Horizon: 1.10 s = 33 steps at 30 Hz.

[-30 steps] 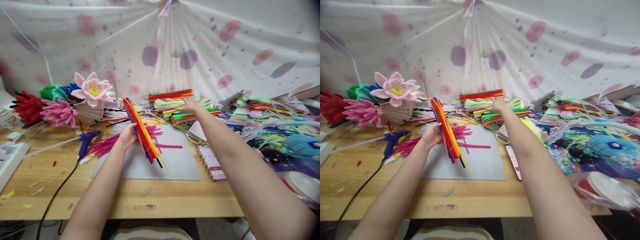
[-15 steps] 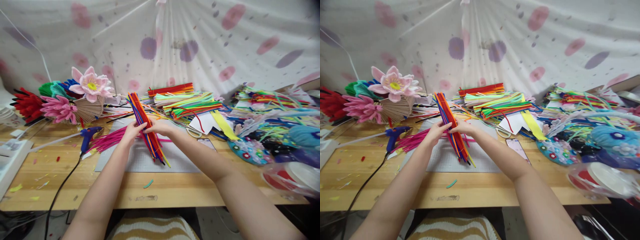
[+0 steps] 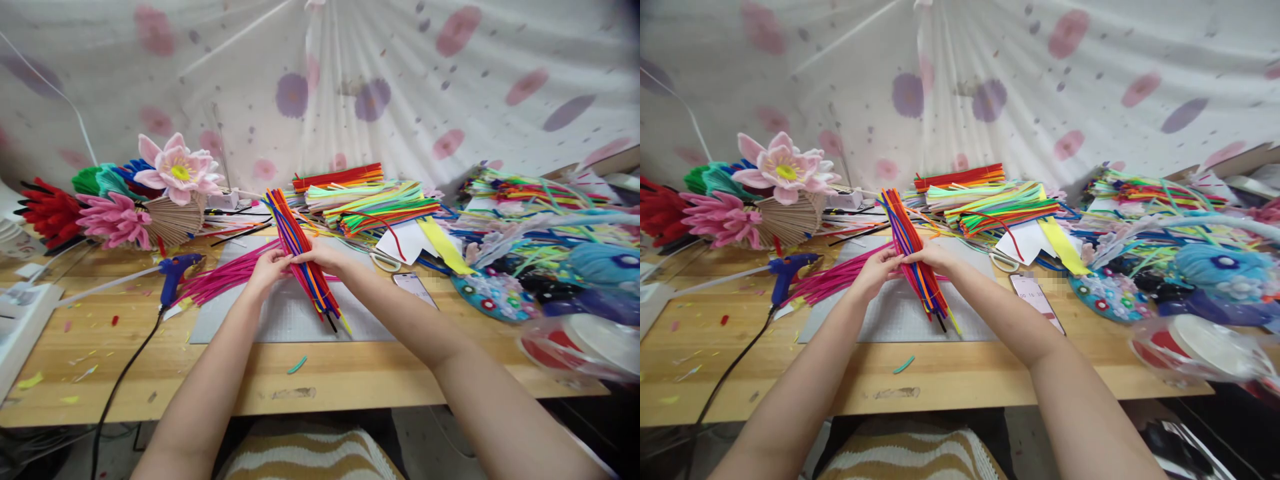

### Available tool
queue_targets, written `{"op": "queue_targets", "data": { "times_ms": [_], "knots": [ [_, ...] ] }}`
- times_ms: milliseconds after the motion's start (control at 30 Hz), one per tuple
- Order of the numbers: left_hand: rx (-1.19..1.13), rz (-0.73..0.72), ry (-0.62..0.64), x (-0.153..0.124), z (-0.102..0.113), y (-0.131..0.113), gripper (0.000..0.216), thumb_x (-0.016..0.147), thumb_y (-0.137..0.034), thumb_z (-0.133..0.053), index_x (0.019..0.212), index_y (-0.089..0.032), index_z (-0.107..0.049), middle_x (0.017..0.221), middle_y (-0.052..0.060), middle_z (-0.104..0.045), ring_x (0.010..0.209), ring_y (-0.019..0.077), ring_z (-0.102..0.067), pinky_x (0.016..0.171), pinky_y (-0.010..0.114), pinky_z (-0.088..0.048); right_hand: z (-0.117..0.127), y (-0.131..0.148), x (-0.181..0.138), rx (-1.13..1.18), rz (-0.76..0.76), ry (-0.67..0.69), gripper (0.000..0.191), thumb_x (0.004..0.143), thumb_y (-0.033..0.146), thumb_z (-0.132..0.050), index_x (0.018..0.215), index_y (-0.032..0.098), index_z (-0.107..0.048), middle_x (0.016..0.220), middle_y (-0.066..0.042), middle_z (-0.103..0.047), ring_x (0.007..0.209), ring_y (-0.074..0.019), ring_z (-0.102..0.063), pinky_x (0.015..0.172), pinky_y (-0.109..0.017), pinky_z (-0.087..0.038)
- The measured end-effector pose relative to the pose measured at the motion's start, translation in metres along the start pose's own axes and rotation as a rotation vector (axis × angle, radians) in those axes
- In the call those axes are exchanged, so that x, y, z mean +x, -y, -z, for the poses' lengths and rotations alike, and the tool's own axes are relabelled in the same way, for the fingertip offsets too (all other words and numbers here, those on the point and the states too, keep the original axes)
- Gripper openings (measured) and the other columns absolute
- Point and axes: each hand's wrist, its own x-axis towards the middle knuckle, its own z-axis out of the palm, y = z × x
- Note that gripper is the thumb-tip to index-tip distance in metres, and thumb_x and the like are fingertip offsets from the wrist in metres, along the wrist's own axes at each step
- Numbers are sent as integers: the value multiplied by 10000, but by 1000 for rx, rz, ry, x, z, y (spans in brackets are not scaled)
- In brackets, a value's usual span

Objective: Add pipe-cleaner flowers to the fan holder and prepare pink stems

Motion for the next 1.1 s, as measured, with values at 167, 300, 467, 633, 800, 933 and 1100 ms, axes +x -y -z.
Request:
{"op": "queue_targets", "data": {
  "times_ms": [167,300,467,633,800,933,1100],
  "knots": [
    [-120,32,3,-1,4,1,199,662,-175,-717,749,-133,-543,642,0,-597,561,114,-604,556,258,-518,10,1,0,35,-5,-107,394,495,67,-660,849,192,-540,659,63,-588,567,-94,-536,553,-215,-455],
    [-210,129,63,-7,4,-2,114,712,-147,-669,754,-130,-564,605,-12,-558,495,74,-544,507,207,-494,12,2,0,126,-54,-95,392,498,68,-679,839,190,-527,658,48,-597,589,-110,-578,579,-231,-479],
    [-326,195,117,-17,20,-17,44,755,-128,-597,728,-112,-567,576,-23,-482,456,30,-461,419,119,-406,20,6,5,215,-58,-221,351,516,69,-669,805,185,-506,589,49,-574,511,-94,-543,541,-229,-477],
    [-56,72,-34,-18,64,-36,96,705,-168,-629,671,-130,-547,520,-48,-421,372,21,-314,319,122,-184,37,14,3,129,2,-317,412,469,58,-668,814,204,-497,573,81,-534,484,-80,-493,467,-200,-414],
    [645,-235,-228,-2,93,-30,95,689,-243,-638,653,-168,-593,531,-3,-498,471,104,-422,453,201,-324,38,18,-2,61,68,-209,474,490,130,-712,926,200,-540,682,74,-575,541,-62,-497,524,-191,-413],
    [1071,-421,-410,10,92,-13,205,623,-222,-682,815,-183,-622,864,106,-608,924,283,-548,804,367,-419,31,16,-2,44,72,-189,483,499,161,-729,942,206,-542,660,80,-562,527,-60,-489,512,-185,-403],
    [697,-470,-318,15,46,4,256,709,-277,-605,932,-152,-590,983,115,-610,968,246,-564,903,409,-407,27,9,-5,46,-16,-48,442,557,188,-699,965,207,-528,646,59,-590,547,-102,-550,513,-211,-435]
  ]
}}
